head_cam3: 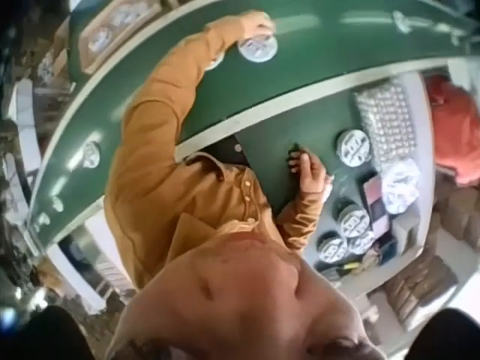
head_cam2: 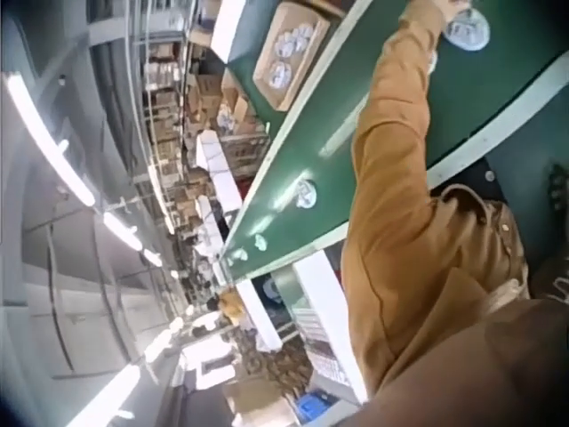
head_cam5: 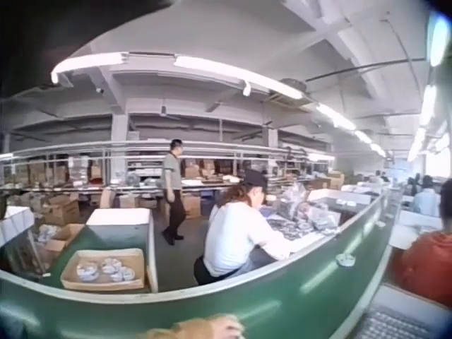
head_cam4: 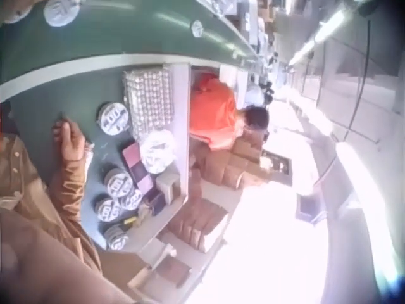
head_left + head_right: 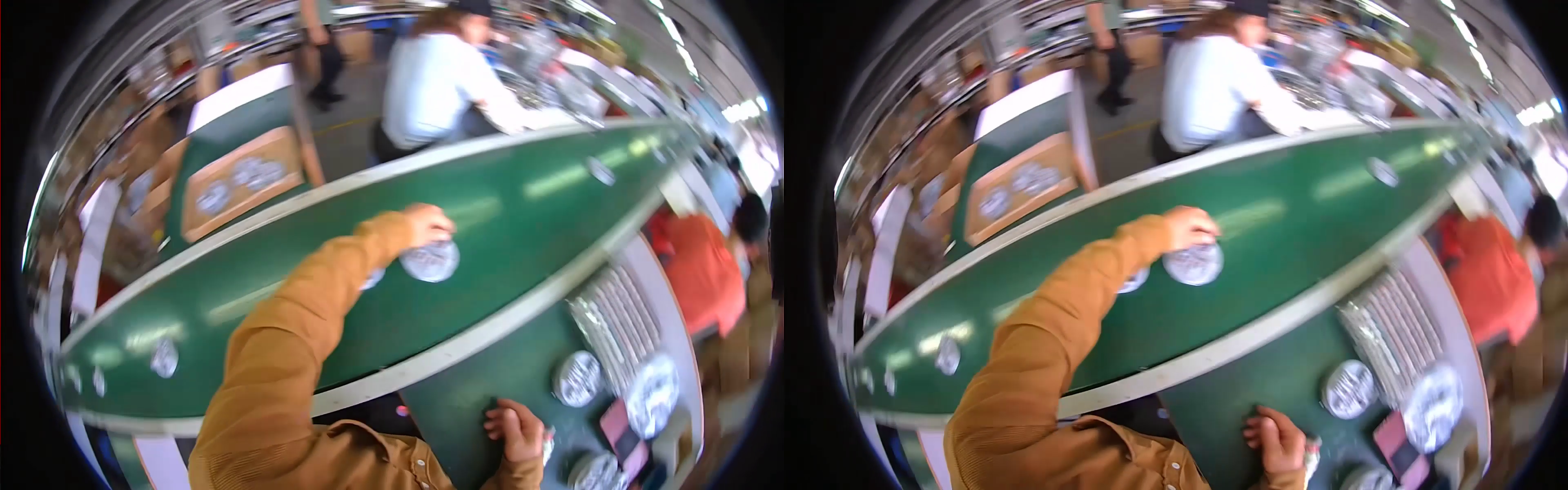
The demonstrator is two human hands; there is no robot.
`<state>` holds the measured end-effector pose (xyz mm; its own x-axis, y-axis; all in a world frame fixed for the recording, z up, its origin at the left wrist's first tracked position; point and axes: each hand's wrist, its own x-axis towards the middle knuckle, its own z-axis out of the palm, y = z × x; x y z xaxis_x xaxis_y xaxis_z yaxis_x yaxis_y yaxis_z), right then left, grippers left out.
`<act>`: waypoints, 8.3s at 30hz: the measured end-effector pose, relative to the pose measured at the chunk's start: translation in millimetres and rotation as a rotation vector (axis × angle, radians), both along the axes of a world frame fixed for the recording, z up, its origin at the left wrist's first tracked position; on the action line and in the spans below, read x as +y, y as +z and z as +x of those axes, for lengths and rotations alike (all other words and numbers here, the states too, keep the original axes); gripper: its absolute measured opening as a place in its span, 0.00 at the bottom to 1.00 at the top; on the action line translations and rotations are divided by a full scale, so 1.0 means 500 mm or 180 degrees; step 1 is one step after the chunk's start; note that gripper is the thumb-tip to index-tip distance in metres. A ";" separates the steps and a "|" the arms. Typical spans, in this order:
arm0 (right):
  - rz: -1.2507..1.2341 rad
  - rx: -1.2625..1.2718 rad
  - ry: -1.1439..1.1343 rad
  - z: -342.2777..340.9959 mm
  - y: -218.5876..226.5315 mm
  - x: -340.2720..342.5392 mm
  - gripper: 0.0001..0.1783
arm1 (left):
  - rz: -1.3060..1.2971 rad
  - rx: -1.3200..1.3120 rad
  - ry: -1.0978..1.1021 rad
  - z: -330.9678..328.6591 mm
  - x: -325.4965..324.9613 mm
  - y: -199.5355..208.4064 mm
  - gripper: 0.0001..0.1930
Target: The person assembles small electronic components, including PCB components, LED lights, and plastic housings, onto circular bases by hand at a factory workstation.
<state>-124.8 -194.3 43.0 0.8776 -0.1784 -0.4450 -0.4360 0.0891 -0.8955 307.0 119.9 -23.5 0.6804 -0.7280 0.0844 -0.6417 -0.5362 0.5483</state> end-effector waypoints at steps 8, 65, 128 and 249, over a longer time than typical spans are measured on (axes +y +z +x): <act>-0.2409 -0.1570 0.0674 -0.103 0.243 -0.234 0.15 | -0.0870 -0.0308 0.0612 -0.285 -0.068 0.151 0.03; -0.4751 -0.0597 0.2298 0.115 0.095 0.010 0.18 | -0.1416 0.0084 -0.0425 -0.582 -0.286 0.029 0.43; -0.2818 -0.1559 0.1229 0.058 0.101 0.032 0.18 | -0.1630 0.0313 -0.0073 -0.578 -0.249 0.071 0.43; 0.4210 -0.1803 -0.1016 0.083 -0.143 0.036 0.42 | -0.1449 -0.0376 -0.0561 -0.623 -0.316 0.088 0.11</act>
<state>-83.1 -176.5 -28.4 0.9888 -0.1397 -0.0531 0.1319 0.9829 -0.1288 -4.4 -37.9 20.6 0.5171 -0.7023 0.4893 -0.7728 -0.1374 0.6195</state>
